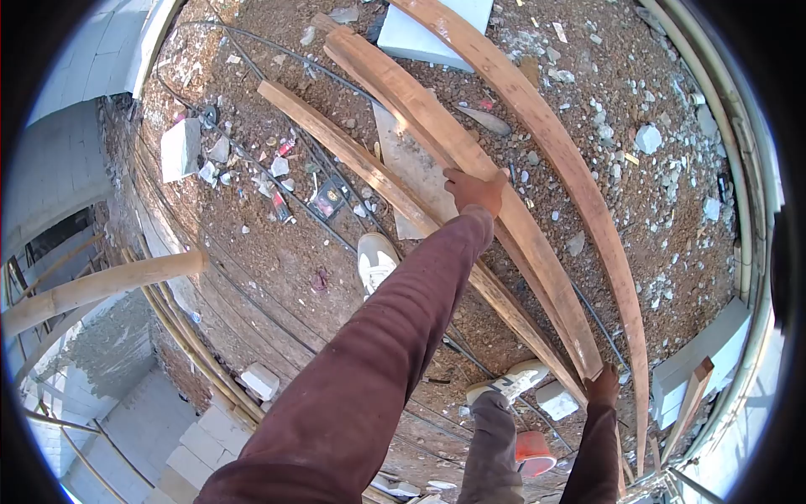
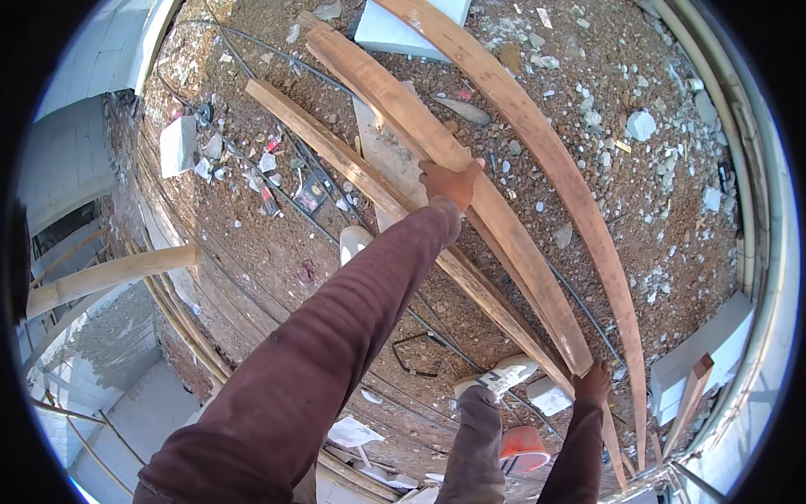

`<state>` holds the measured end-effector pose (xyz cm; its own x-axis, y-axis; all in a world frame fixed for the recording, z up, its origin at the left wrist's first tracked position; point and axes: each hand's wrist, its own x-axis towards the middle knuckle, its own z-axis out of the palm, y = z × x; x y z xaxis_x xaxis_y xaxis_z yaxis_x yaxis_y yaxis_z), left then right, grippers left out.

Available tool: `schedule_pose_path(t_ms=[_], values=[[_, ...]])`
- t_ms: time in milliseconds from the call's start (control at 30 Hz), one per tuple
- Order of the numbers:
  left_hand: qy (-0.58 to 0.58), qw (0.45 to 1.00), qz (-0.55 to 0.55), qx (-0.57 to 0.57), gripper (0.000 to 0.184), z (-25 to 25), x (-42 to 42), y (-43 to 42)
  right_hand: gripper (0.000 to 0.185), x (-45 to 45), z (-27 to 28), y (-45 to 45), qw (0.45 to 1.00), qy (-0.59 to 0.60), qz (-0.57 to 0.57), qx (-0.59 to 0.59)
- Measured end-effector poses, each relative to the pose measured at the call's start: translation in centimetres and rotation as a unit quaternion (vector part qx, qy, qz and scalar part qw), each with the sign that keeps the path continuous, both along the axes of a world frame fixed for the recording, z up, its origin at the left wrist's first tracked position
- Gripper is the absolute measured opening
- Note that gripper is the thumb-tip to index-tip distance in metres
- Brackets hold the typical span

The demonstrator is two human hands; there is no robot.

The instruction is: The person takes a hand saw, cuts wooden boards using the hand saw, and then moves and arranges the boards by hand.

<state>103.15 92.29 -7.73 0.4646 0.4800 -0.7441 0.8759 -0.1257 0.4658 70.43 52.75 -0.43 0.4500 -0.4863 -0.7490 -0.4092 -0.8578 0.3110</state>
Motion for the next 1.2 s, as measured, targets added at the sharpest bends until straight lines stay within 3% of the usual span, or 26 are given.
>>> schedule_pose_path(t_ms=[67,100,133,200,300,400,500,600,667,767,800,933,1067,1200], values=[[0.012,0.999,0.016,-0.025,0.127,0.6,0.2,0.0,0.075,5.7,-0.1,6.1,0.981,-0.163,0.028,0.105],[0.016,0.999,0.015,-0.026,0.129,0.6,0.4,0.2,0.081,11.0,1.6,11.4,0.974,-0.175,0.026,0.141],[0.019,0.999,0.016,-0.032,0.129,0.6,0.4,0.6,0.093,14.0,1.0,14.5,0.959,-0.201,0.063,0.188],[0.025,0.998,0.015,-0.049,0.129,0.9,0.6,1.2,0.101,19.2,-1.0,19.9,0.928,-0.254,0.12,0.243],[0.036,0.996,0.027,-0.083,0.124,1.4,1.2,2.2,0.103,24.8,-3.8,25.7,0.92,-0.246,0.125,0.277],[0.05,0.991,0.039,-0.121,0.116,1.4,1.7,3.2,0.096,26.1,-6.5,29.4,0.948,-0.235,0.045,0.208],[0.041,0.99,-0.042,-0.129,0.108,0.8,1.0,5.8,0.088,25.8,-7.1,29.9,0.961,-0.217,0.085,0.151],[-0.046,0.983,-0.157,-0.088,0.085,-0.8,-2.3,11.6,0.079,25.6,-6.5,30.3,0.954,-0.242,0.102,0.141],[0.012,0.963,-0.207,-0.17,0.081,1.7,-2.9,18.8,0.077,25.9,-5.9,30.8,0.955,-0.246,0.099,0.131],[0.03,0.966,-0.236,-0.096,0.073,4.7,-5.8,28.8,0.076,25.6,-6.1,30.9,0.957,-0.244,0.115,0.111],[0.047,0.953,-0.298,-0.028,0.072,6.2,-6.4,32.0,0.077,25.3,-6.6,30.6,0.956,-0.244,0.121,0.111],[0.061,0.947,-0.303,0.091,0.065,10.1,-10.4,41.4,0.075,25.0,-6.0,30.4,0.959,-0.222,0.121,0.129],[0.112,0.932,-0.333,0.09,0.051,13.0,-9.1,42.7,0.076,25.8,-6.4,28.9,0.956,-0.216,0.095,0.176],[-0.023,0.947,-0.316,0.058,0.048,10.8,-2.4,41.3,0.078,25.4,-6.4,29.3,0.953,-0.229,0.091,0.179]])
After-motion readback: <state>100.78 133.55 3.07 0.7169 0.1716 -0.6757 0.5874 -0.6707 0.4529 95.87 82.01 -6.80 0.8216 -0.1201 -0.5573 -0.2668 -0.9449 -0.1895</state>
